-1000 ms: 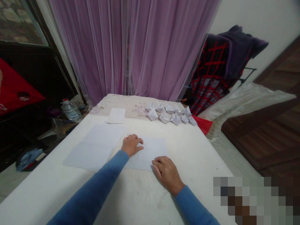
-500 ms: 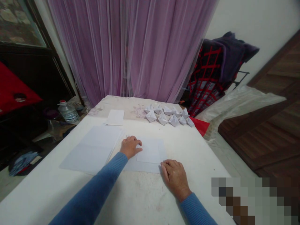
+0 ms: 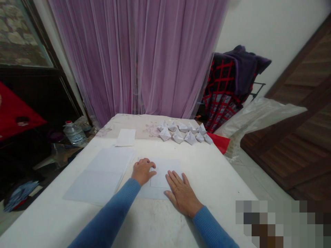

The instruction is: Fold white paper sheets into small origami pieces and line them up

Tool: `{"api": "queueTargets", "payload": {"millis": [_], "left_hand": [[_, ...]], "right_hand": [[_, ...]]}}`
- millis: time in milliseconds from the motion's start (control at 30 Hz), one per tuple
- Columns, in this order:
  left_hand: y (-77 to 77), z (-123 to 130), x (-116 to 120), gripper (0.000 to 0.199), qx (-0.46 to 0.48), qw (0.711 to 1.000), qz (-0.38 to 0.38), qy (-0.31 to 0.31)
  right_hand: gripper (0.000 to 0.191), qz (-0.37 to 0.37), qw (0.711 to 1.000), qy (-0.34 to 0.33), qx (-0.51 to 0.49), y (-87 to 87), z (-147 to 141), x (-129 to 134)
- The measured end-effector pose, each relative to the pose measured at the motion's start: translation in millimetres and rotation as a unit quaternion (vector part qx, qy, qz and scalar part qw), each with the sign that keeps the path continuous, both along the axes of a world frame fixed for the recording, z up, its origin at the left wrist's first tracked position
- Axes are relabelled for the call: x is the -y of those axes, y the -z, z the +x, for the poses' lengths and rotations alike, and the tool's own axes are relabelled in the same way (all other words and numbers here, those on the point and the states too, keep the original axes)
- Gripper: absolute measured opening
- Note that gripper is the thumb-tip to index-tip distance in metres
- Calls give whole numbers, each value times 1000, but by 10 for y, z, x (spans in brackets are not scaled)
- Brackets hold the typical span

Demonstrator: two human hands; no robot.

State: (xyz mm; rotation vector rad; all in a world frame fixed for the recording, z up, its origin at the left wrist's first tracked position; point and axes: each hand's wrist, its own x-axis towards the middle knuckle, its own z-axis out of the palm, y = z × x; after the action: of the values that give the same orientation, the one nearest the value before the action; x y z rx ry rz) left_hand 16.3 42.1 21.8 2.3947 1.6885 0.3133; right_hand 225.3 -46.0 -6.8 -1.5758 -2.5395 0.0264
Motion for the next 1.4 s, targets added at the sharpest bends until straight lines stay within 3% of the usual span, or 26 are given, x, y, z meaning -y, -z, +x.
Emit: {"api": "queueTargets", "payload": {"millis": [100, 167, 233, 367, 533, 733, 900, 1133, 1267, 1400], "left_hand": [[96, 91, 166, 20, -10, 998, 68, 11], [197, 172, 329, 33, -11, 992, 112, 59], [292, 243, 493, 38, 3, 988, 103, 115], [375, 264, 678, 50, -7, 983, 71, 170], [363, 70, 667, 53, -59, 973, 82, 209], [385, -226, 690, 52, -88, 965, 130, 211], [289, -405, 745, 50, -99, 963, 114, 222], [126, -410, 719, 47, -102, 968, 82, 214], [131, -378, 709, 45, -102, 969, 82, 207], [142, -394, 698, 42, -94, 970, 86, 206]], "right_hand": [[60, -5, 1000, 9, -1, 15, 68, 35], [64, -13, 1000, 12, -1, 27, 85, 41], [66, -17, 1000, 9, -3, 43, 92, 37], [72, -15, 1000, 2, -12, 80, 111, 26], [73, -6, 1000, 1, -19, 116, 131, 36], [71, 11, 1000, 2, -24, 119, 107, 43], [71, -14, 1000, 12, -18, 54, 113, 48], [68, 3, 999, 16, -33, -3, -70, 174], [67, 1, 998, -31, -63, -5, -257, 252], [65, -6, 998, -30, -61, -20, -166, 298]]}}
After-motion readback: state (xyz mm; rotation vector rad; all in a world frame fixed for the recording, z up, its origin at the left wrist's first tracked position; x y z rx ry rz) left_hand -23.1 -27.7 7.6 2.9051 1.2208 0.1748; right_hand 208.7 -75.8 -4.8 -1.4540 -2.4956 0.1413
